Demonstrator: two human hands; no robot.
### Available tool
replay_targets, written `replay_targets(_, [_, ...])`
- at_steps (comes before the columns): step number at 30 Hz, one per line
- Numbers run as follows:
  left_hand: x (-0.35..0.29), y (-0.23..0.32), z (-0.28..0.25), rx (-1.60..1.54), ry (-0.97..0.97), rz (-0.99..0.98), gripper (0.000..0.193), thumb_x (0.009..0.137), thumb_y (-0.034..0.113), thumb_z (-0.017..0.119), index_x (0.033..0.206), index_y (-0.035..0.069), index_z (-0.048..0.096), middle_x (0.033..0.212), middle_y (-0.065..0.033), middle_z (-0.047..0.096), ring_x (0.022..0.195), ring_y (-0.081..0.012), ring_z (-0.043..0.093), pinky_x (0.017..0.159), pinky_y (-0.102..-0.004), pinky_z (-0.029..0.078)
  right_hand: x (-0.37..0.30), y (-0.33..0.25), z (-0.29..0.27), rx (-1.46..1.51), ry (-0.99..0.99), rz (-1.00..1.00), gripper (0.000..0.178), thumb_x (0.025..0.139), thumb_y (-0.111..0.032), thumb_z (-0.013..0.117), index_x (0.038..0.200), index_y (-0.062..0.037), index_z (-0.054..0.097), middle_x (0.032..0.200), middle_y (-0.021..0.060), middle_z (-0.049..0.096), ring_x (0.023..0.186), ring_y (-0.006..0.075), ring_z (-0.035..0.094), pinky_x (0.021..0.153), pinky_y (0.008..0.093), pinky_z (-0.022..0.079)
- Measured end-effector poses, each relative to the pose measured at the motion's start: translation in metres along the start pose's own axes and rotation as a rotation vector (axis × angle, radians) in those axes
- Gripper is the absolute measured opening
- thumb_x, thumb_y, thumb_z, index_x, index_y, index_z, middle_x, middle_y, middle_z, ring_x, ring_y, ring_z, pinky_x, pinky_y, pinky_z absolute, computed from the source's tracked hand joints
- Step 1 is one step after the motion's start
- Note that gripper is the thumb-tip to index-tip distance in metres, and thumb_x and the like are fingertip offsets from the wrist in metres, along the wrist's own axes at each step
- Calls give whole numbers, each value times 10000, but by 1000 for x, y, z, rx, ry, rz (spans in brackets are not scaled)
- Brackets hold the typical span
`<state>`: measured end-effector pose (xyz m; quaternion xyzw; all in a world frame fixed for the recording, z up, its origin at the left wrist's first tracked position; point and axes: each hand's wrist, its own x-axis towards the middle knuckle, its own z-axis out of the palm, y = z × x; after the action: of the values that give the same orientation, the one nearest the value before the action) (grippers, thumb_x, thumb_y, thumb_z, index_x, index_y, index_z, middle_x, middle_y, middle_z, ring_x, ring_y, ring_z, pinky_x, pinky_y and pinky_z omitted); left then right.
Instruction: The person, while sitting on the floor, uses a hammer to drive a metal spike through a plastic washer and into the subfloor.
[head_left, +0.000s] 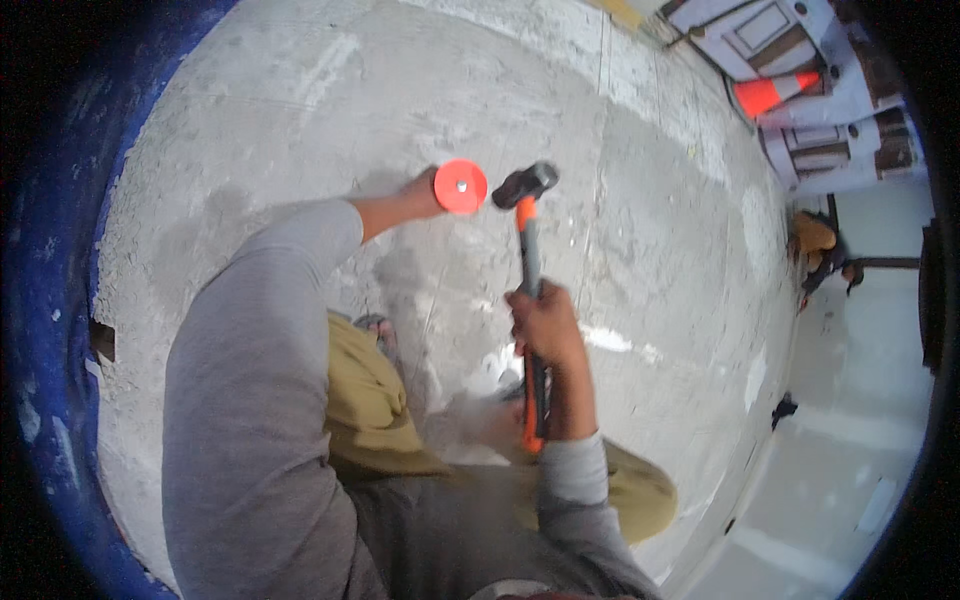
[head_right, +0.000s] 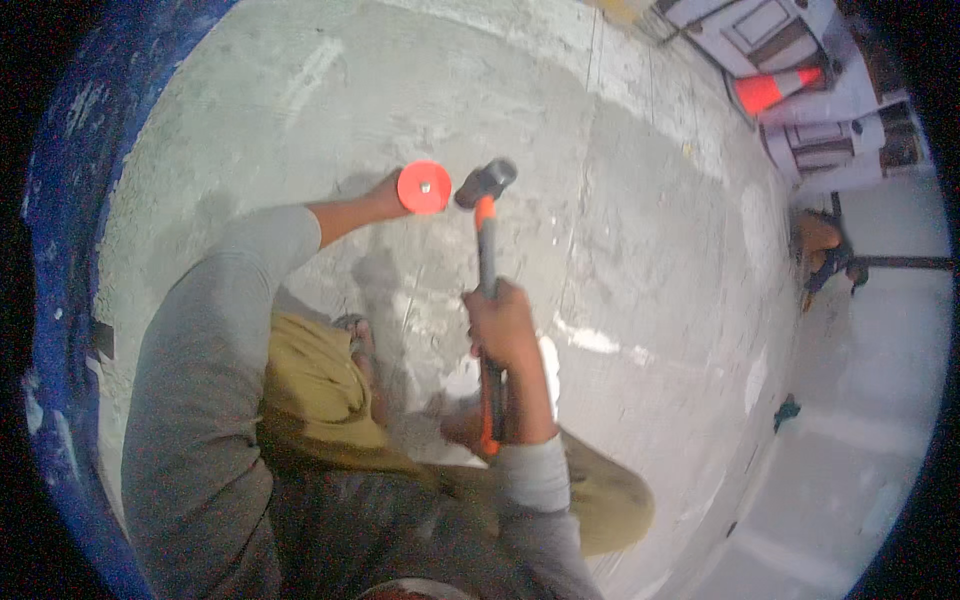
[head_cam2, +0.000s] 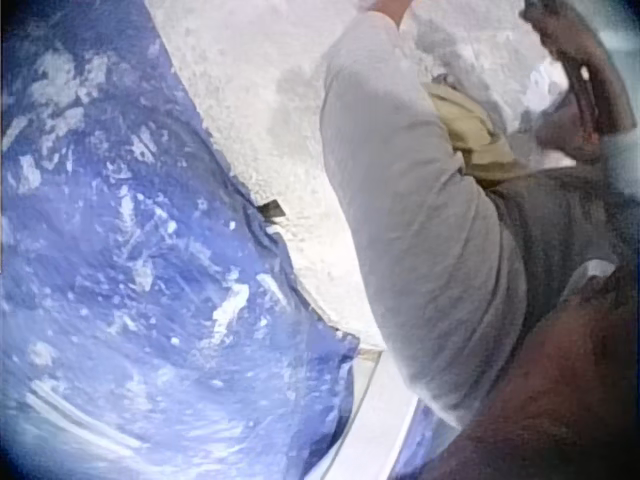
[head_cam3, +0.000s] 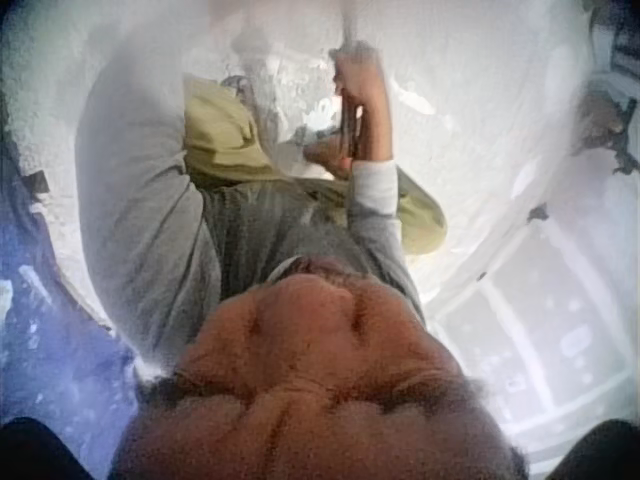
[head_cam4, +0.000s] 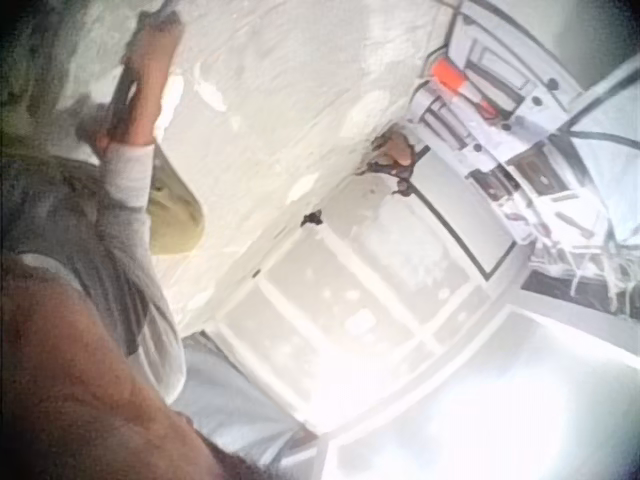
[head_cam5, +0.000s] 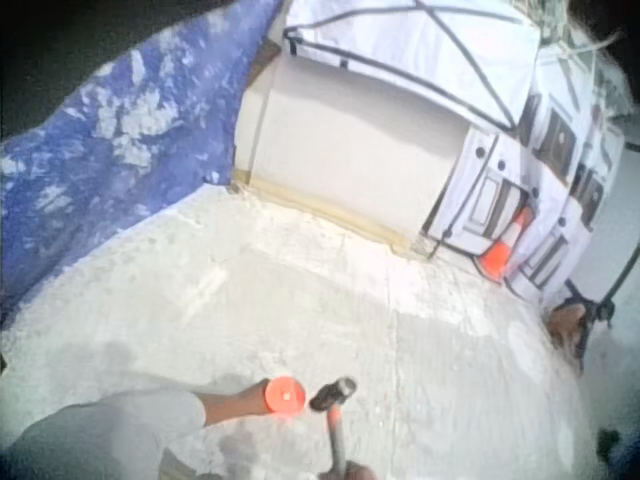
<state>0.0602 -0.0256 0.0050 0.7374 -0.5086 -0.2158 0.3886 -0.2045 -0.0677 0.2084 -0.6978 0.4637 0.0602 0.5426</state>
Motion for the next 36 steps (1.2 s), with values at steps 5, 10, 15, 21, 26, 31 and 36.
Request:
replay_targets(5, [-1, 25, -13, 60, -121, -70, 425, 790, 371, 723, 1096, 96, 618, 1050, -123, 674, 1000, -290, 626, 855, -370, 513, -54, -53, -38, 172, 145, -239, 161, 870, -134, 610, 837, 3, 532, 546, 34, 509, 381, 112, 482, 351, 273, 403])
replay_targets(10, [1, 16, -12, -4, -71, 82, 364, 792, 324, 719, 1040, 75, 628, 977, -134, 681, 926, -322, 629, 817, -373, 521, -74, -121, -59, 405, 395, -772, 142, 919, -133, 604, 923, -8, 535, 538, 17, 479, 370, 81, 430, 334, 256, 363])
replay_targets(15, [1, 23, -14, -30, -99, 86, 338, 786, 299, 725, 1027, 83, 629, 958, -131, 685, 921, -300, 647, 818, -355, 525, -6, -30, -5, 150, 281, -572, 113, 876, -106, 595, 892, -2, 551, 650, 124, 574, 593, 215, 589, 553, 335, 456])
replay_targets(21, [-17, 32, 4, -77, -193, 38, 372, 806, 301, 719, 1106, 101, 627, 1044, -91, 687, 1012, -231, 647, 874, -344, 496, -18, 16, 15, 61, -56, 39, 220, 846, -140, 611, 879, 60, 524, 603, 84, 532, 419, 166, 522, 370, 311, 438])
replay_targets(26, [9, 16, -6, 118, -152, 134, 502, 768, 450, 731, 1121, 109, 620, 1031, -142, 676, 995, -301, 633, 853, -381, 506, -46, -20, -20, 137, 40, -96, 165, 866, -124, 611, 858, 22, 535, 545, 33, 497, 394, 119, 486, 368, 281, 408])
replay_targets(31, [23, 23, -22, 52, 2, -25, 580, 725, 553, 738, 1029, 72, 624, 1021, -138, 671, 965, -306, 624, 823, -379, 499, -71, -49, -49, 236, 182, -282, 161, 851, -116, 638, 830, 5, 533, 544, 18, 507, 401, 92, 479, 372, 247, 382])
replay_targets(36, [12, 13, -22, -115, -7, 2, 538, 706, 489, 787, 997, 63, 635, 963, -127, 679, 900, -270, 632, 800, -362, 499, -84, -60, -49, 313, 221, -322, 151, 839, -106, 644, 817, 0, 539, 543, 13, 504, 403, 83, 466, 372, 234, 357])
